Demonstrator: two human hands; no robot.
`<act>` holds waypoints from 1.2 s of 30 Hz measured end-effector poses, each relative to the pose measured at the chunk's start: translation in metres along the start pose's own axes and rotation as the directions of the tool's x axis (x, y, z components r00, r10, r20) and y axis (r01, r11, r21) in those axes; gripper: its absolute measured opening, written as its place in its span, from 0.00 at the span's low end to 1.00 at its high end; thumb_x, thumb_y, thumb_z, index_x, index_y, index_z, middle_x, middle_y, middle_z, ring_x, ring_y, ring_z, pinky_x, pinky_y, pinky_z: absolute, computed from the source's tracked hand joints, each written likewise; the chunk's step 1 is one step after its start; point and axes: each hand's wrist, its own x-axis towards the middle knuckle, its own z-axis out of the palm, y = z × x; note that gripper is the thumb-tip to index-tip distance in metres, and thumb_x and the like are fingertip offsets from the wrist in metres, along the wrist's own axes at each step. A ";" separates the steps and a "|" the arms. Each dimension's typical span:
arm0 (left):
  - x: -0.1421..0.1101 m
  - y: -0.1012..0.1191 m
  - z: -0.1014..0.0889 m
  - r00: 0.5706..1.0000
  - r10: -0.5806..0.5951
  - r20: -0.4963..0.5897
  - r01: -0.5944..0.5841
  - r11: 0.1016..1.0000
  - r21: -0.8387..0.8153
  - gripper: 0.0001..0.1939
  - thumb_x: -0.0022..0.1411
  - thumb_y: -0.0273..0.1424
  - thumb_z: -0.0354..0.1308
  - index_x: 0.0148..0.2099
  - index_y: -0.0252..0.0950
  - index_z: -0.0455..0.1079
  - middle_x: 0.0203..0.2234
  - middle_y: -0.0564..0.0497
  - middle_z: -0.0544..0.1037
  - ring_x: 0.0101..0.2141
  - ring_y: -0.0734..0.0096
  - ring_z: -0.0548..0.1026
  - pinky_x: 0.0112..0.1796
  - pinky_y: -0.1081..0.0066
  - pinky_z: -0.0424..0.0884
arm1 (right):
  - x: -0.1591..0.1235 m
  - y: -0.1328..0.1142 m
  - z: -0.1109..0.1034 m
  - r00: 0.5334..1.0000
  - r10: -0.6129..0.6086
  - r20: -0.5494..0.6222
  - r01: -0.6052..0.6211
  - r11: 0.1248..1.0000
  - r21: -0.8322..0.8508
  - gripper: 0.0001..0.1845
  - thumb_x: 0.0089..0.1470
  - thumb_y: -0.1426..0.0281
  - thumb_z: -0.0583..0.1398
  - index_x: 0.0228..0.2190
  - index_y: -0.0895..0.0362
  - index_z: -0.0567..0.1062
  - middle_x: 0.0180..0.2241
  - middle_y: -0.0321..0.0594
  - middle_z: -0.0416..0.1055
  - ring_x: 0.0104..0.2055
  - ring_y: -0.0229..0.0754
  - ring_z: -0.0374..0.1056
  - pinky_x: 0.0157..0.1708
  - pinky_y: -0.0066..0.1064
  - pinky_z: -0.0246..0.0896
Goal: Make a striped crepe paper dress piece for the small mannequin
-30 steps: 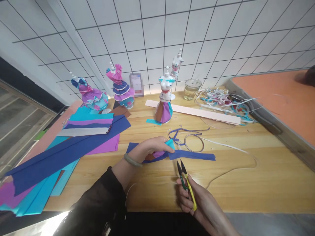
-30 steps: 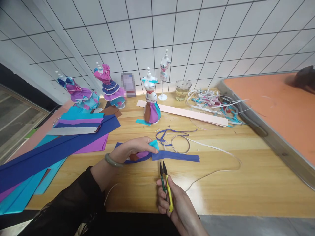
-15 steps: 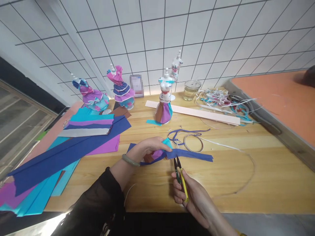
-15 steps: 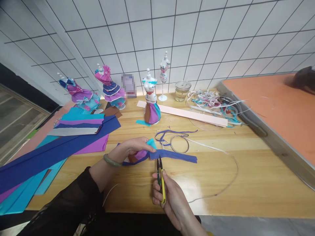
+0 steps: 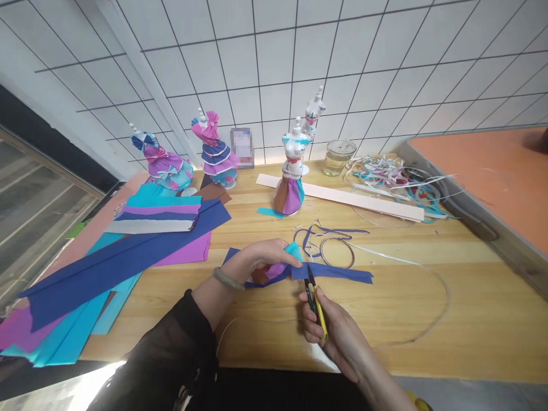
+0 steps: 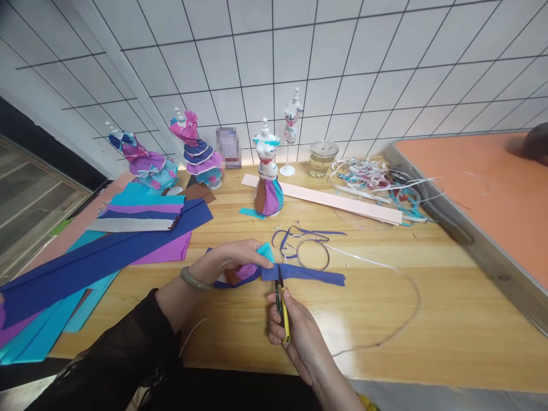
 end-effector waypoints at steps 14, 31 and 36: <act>0.013 -0.019 -0.010 0.997 0.077 0.032 -0.079 0.993 0.084 0.09 0.47 0.34 0.62 0.29 0.32 0.72 0.22 0.54 0.75 0.24 0.77 0.69 0.29 0.74 0.66 | 0.007 0.004 -0.007 0.996 -0.079 0.039 0.082 0.994 -0.068 0.20 0.54 0.53 0.57 0.31 0.60 0.71 0.18 0.27 0.54 0.15 0.25 0.43 0.17 0.24 0.36; 0.012 -0.018 -0.010 0.993 0.102 0.053 -0.106 0.992 0.073 0.09 0.46 0.34 0.62 0.27 0.32 0.71 0.21 0.54 0.75 0.23 0.77 0.69 0.25 0.76 0.63 | 0.006 0.004 -0.008 0.991 -0.128 0.027 0.130 0.981 -0.143 0.19 0.55 0.54 0.57 0.29 0.59 0.70 0.17 0.25 0.51 0.15 0.24 0.40 0.17 0.23 0.35; 0.012 -0.019 -0.011 0.996 0.092 0.019 -0.093 0.991 0.096 0.10 0.45 0.35 0.62 0.27 0.32 0.71 0.20 0.55 0.73 0.21 0.79 0.66 0.23 0.76 0.61 | 0.009 0.005 -0.010 0.992 -0.121 0.026 0.123 0.981 -0.150 0.19 0.55 0.54 0.56 0.28 0.59 0.69 0.17 0.26 0.51 0.15 0.24 0.40 0.16 0.23 0.34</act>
